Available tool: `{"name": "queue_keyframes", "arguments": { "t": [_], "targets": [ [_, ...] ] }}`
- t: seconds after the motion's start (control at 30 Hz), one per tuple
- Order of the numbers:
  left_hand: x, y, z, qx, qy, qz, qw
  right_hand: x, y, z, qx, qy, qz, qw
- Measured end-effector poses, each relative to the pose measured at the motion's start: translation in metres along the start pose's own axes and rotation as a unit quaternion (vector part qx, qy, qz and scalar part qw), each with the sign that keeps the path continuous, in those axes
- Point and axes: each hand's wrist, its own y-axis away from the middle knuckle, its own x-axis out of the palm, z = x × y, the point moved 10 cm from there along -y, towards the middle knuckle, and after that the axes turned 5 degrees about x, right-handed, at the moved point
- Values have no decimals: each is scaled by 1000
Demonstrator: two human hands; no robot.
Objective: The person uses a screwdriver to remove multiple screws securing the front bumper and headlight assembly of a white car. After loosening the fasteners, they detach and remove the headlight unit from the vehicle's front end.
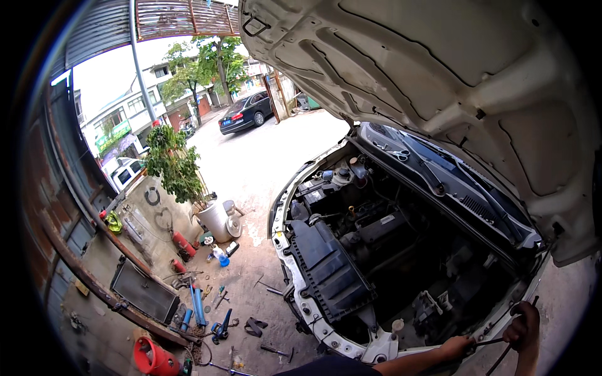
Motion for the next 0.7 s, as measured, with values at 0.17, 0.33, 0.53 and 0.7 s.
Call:
{"name": "queue_keyframes", "arguments": {
  "t": [0.17,0.33,0.53,0.7],
  "targets": [
    [-3,10,19,-29,-17,0,999,66,9,48,-141,726,-25,673],
    [-4,3,-9,-19,-43,-11,999,114,81,13,-654,710,-98,242],
    [-33,9,-38,8,1,-47,999,24,119,5,-753,-56,-377,536],
    [-37,14,-18,10,2,-59,998,0,101,1,-544,-79,-530,646]
  ]
}}
